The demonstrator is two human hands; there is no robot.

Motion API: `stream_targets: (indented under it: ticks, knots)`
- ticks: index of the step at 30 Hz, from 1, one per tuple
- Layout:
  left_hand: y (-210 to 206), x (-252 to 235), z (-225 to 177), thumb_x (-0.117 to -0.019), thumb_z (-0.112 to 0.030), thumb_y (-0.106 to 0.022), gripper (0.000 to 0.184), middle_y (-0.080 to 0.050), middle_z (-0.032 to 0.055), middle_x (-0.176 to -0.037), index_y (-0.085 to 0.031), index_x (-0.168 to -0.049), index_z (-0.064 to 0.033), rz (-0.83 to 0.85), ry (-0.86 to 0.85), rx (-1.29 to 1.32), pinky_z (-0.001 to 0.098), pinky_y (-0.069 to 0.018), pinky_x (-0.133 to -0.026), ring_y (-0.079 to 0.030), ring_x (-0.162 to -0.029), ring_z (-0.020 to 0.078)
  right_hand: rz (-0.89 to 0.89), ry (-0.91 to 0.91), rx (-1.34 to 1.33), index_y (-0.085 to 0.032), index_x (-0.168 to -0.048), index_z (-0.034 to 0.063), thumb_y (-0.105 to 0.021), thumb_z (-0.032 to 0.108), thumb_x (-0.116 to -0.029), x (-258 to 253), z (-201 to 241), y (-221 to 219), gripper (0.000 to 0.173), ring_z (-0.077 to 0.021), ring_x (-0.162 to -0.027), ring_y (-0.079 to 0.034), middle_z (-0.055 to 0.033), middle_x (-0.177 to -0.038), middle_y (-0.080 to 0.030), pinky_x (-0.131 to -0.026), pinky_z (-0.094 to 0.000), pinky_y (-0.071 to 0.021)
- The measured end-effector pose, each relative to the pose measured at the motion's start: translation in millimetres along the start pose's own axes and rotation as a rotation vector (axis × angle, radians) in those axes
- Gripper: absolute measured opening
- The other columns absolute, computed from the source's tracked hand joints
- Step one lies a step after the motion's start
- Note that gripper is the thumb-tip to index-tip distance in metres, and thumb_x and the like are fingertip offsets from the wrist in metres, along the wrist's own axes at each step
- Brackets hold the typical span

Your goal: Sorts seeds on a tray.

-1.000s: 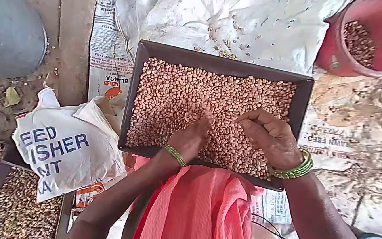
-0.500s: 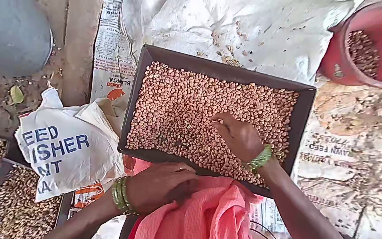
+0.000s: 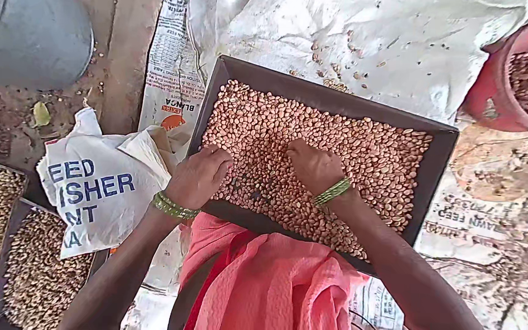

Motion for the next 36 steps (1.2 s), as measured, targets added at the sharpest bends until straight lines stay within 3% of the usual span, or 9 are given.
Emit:
stream_targets:
  ticks: [2,5,8,16,20,24,30,33,36]
  knots:
    - [-8.5,-8.3,-5.0,-0.1049,-0.013,-0.055,0.022,-0.069,0.0203,-0.111,-0.072,-0.114,-0.0033,0.001,-0.046,0.003,0.0587,-0.0567,-0.082,-0.070,-0.098,0.0387,0.003,-0.036,-0.272,-0.066,-0.123,0.0034,-0.052,0.022,-0.1069,5.1,-14.2,12.3,0.028,-0.0353,-0.065,-0.067,-0.0175,-0.079,-0.069,-0.060,-0.0552,-0.0537]
    - [-30.2,-19.7,-19.0,-0.1036,-0.012,-0.057,0.020,-0.068,0.0214,-0.106,-0.073,-0.110,-0.0021,-0.030,-0.178,-0.039,0.0536,-0.0588,-0.080,-0.070,-0.095,0.0386,-0.020,-0.023,-0.719,-0.063,-0.114,0.0092,-0.055,0.019,-0.1053,23.1,-32.1,26.9,0.016,0.0012,-0.050,-0.044,0.0081,-0.066,-0.054,-0.046,-0.0178,-0.0377]
    - [-46.0,-31.0,-26.7,-0.1014,-0.014,-0.062,0.021,-0.068,0.0250,-0.111,-0.072,-0.111,0.0014,-0.040,-0.230,-0.142,0.0524,-0.0584,-0.087,-0.070,-0.103,0.0421,-0.030,-0.052,-0.943,-0.062,-0.109,0.0113,-0.055,0.016,-0.1032,36.8,-42.5,36.4,0.010,0.0050,-0.045,-0.038,0.0128,-0.062,-0.050,-0.041,-0.0124,-0.0317]
    - [-40.5,-39.9,-19.2,-0.1044,-0.017,-0.057,0.024,-0.067,0.0242,-0.109,-0.068,-0.110,0.0037,0.156,-0.097,-0.112,0.0562,-0.0555,-0.084,-0.069,-0.099,0.0415,0.024,-0.035,-0.853,-0.062,-0.111,0.0127,-0.056,0.019,-0.1035,55.9,-33.8,36.7,0.012,0.0058,-0.049,-0.041,0.0135,-0.066,-0.052,-0.044,-0.0121,-0.0334]
    - [-24.2,-25.3,-28.2,-0.0972,-0.014,-0.068,0.021,-0.072,0.0078,-0.097,-0.065,-0.115,-0.0029,0.076,-0.120,0.407,0.0309,-0.0593,-0.082,-0.071,-0.085,0.0129,0.081,0.111,-0.700,-0.066,-0.113,0.0097,-0.057,0.021,-0.1042,52.5,6.0,27.5,0.017,-0.0003,-0.051,-0.046,0.0070,-0.066,-0.055,-0.047,-0.0199,-0.0404]
    - [-10.3,-2.0,-43.4,-0.0949,-0.006,-0.068,0.039,-0.072,0.0068,-0.102,-0.059,-0.131,0.0046,-0.067,-0.311,0.764,0.0257,-0.0611,-0.085,-0.071,-0.091,0.0088,0.086,0.180,-0.611,-0.066,-0.111,0.0117,-0.057,0.027,-0.1059,46.4,54.2,27.7,0.019,-0.0073,-0.049,-0.051,0.0021,-0.066,-0.058,-0.045,-0.0259,-0.0437]
    - [4.0,38.1,-35.6,-0.0963,-0.008,-0.069,0.018,-0.073,0.0137,-0.106,-0.072,-0.110,0.0033,-0.362,-0.358,0.380,0.0228,-0.0567,-0.090,-0.070,-0.098,0.0108,0.096,0.220,-0.564,-0.066,-0.104,0.0120,-0.056,0.033,-0.1062,41.9,76.9,18.1,0.024,-0.0086,-0.050,-0.050,0.0025,-0.064,-0.055,-0.046,-0.0276,-0.0422]
    - [-5.1,38.5,-14.9,-0.0964,-0.004,-0.065,0.016,-0.073,0.0057,-0.102,-0.070,-0.110,0.0024,-0.300,-0.173,0.727,0.0215,-0.0603,-0.080,-0.070,-0.087,0.0058,0.120,0.229,-0.572,-0.070,-0.109,0.0100,-0.055,0.030,-0.1065,40.6,73.0,5.6,0.025,-0.0083,-0.052,-0.052,0.0012,-0.067,-0.059,-0.050,-0.0272,-0.0456]
    - [-16.1,35.1,18.5,-0.1023,-0.005,-0.042,0.024,-0.070,-0.0023,-0.093,-0.064,-0.111,-0.0102,-0.240,0.164,1.314,0.0234,-0.0596,-0.074,-0.068,-0.077,0.0065,0.146,0.301,-0.264,-0.070,-0.117,0.0095,-0.053,0.022,-0.1069,39.9,69.6,-14.4,0.023,-0.0311,-0.064,-0.068,-0.0120,-0.078,-0.069,-0.055,-0.0499,-0.0544]
Point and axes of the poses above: each hand's wrist, its own x-axis away from the middle knuckle, its own y-axis out of the back of the hand, z = x × y, the point moved 8 cm from there along -x, towards the middle knuckle
